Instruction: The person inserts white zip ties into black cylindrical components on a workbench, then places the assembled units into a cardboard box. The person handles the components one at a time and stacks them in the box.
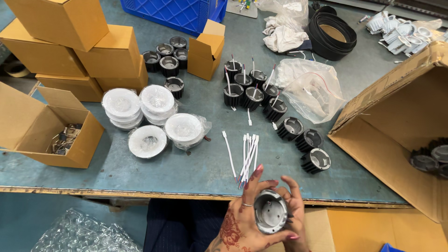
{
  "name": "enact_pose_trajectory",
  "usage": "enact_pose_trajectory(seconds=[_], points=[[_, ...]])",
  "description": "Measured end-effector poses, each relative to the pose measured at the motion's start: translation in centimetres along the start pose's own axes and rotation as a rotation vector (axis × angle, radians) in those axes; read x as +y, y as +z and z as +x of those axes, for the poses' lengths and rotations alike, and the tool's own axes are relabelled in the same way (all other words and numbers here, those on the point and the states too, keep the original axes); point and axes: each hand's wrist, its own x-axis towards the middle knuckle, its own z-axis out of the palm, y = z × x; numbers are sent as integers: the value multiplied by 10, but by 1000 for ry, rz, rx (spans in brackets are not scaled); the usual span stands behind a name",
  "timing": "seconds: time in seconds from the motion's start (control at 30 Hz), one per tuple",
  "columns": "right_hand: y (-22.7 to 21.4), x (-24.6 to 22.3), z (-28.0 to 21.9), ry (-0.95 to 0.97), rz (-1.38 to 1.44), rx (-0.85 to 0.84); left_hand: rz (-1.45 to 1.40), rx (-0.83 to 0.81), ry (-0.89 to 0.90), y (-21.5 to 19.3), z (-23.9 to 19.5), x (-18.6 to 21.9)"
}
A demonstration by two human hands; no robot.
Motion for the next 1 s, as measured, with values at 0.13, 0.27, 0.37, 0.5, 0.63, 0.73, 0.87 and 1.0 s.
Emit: enact_pose_trajectory(seconds=[0.13, 0.27, 0.37, 0.5, 0.63, 0.73, 0.87, 1.0], points=[[-4, -1, -4, -39, -199, 21, 13, 142, 37, 0, 2, 0], [-20, 12, -6, 106, -383, 166, 21, 128, 82, 2, 4, 0], [-30, 19, -11, 96, -640, 101, 14, 105, 41, 1, 6, 0], [-37, 25, -14, 34, -181, 64, 79, 77, -24, 2, 9, -2], [-38, 17, -11, 56, 23, -16, -158, 78, -172, 0, 11, -3], [-36, 13, -11, 92, -111, -49, -115, 172, -131, -3, 11, -5], [-32, 24, -10, 74, -117, 25, -146, 138, -144, 1, 10, -9], [-37, 35, -14, 36, -102, 22, -224, 104, -102, 10, 9, -16]])
